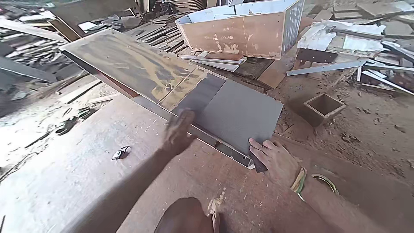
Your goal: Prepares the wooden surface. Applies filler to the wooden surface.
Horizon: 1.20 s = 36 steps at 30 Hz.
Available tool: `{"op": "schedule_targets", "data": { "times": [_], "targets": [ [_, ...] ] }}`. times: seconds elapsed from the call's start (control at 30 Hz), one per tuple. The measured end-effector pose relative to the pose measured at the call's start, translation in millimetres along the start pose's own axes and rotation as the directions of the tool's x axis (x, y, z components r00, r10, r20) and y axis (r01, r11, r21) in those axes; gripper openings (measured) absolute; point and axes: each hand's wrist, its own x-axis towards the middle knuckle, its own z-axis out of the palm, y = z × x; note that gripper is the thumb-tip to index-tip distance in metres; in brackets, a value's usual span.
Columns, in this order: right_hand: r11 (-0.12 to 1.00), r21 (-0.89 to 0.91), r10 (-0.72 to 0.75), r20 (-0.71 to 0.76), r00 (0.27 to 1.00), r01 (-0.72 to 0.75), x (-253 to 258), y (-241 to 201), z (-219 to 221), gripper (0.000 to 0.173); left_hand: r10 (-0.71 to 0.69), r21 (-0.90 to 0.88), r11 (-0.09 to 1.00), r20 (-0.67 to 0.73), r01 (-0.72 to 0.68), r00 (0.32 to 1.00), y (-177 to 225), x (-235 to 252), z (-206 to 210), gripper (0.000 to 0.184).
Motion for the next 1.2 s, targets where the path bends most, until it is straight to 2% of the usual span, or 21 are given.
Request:
{"op": "schedule_targets", "data": {
  "times": [0.07,0.1,0.17,0.3,0.43,0.5,0.57,0.6,0.63,0.67,0.73,0.77,0.8,0.83,0.87,0.9,0.97,1.03,1.1,1.13,1.2],
  "targets": [
    [1.000,-0.004,-0.001,0.023,1.000,0.001,1,-1,-2,0.063,-0.276,0.121,0.953,-0.024,0.276,0.961,-30,-6,-24,0.098],
    [1.000,-0.009,0.001,0.033,0.999,-0.001,2,-1,-3,0.065,-0.333,0.151,0.928,-0.076,0.341,0.940,-37,-7,-36,0.099],
    [1.000,-0.006,0.006,0.023,1.000,-0.006,3,-1,-2,0.064,-0.293,0.144,0.936,-0.187,0.321,0.938,-32,-8,-48,0.090],
    [0.998,0.055,0.009,0.047,0.999,-0.012,1,1,-1,0.063,-0.133,-0.178,0.979,-0.182,0.100,0.974,34,-2,-25,0.060],
    [0.984,0.170,0.042,0.034,0.999,-0.047,0,6,1,0.063,-0.174,-0.060,0.984,-0.098,0.168,0.980,72,17,2,0.080],
    [0.951,0.303,0.040,0.053,0.998,-0.055,-2,10,-1,0.055,-0.210,-0.097,0.974,-0.029,0.206,0.977,72,17,2,0.078],
    [0.924,0.379,0.088,-0.076,0.993,-0.053,-15,15,-7,0.045,-0.214,-0.167,0.963,-0.003,0.211,0.977,67,15,8,0.080],
    [0.915,0.393,0.180,-0.187,0.966,-0.095,-27,18,-11,0.047,-0.220,-0.228,0.948,0.031,0.222,0.975,65,12,11,0.082],
    [0.886,0.429,0.323,-0.300,0.898,-0.176,-42,24,-17,0.048,-0.231,-0.296,0.924,0.068,0.241,0.971,65,11,12,0.082],
    [0.824,0.509,0.482,-0.397,0.781,-0.250,-59,35,-27,0.050,-0.248,-0.336,0.904,0.089,0.264,0.965,66,12,11,0.082],
    [0.639,0.682,0.756,-0.469,0.456,-0.357,-97,54,-47,0.047,-0.291,-0.359,0.880,0.114,0.312,0.950,67,11,7,0.086],
    [0.502,0.759,0.864,-0.424,0.271,-0.415,-118,59,-53,0.046,-0.302,-0.364,0.870,0.139,0.333,0.943,66,10,6,0.087],
    [0.315,0.833,0.948,-0.297,0.111,-0.454,-140,60,-55,0.050,-0.304,-0.378,0.860,0.161,0.343,0.939,62,8,10,0.087],
    [0.105,0.883,0.992,-0.125,-0.013,-0.458,-161,63,-50,0.055,-0.297,-0.393,0.850,0.191,0.350,0.935,55,7,16,0.086],
    [-0.077,0.896,0.995,0.041,-0.092,-0.437,-180,64,-39,0.057,-0.290,-0.397,0.844,0.228,0.360,0.930,47,4,21,0.087],
    [-0.188,0.889,0.981,0.152,-0.118,-0.418,-194,62,-26,0.051,-0.290,-0.395,0.841,0.246,0.369,0.925,41,0,24,0.086],
    [-0.270,0.868,0.963,0.236,-0.133,-0.417,-210,50,0,0.036,-0.333,-0.422,0.798,0.286,0.430,0.899,43,-3,19,0.084],
    [-0.248,0.876,0.969,0.220,-0.115,-0.414,-223,35,24,0.027,-0.421,-0.452,0.696,0.373,0.558,0.827,58,-9,7,0.083],
    [-0.144,0.845,0.989,0.138,-0.050,-0.516,-231,22,39,0.025,-0.521,-0.477,0.547,0.449,0.688,0.726,80,-11,-6,0.078],
    [-0.066,0.797,0.997,0.079,-0.004,-0.601,-233,18,44,0.026,-0.546,-0.501,0.505,0.446,0.703,0.710,87,-12,-8,0.073],
    [0.074,0.655,0.996,-0.004,0.094,-0.752,-234,13,45,0.034,-0.578,-0.587,0.452,0.382,0.672,0.721,102,-10,-9,0.048]
  ]
}}
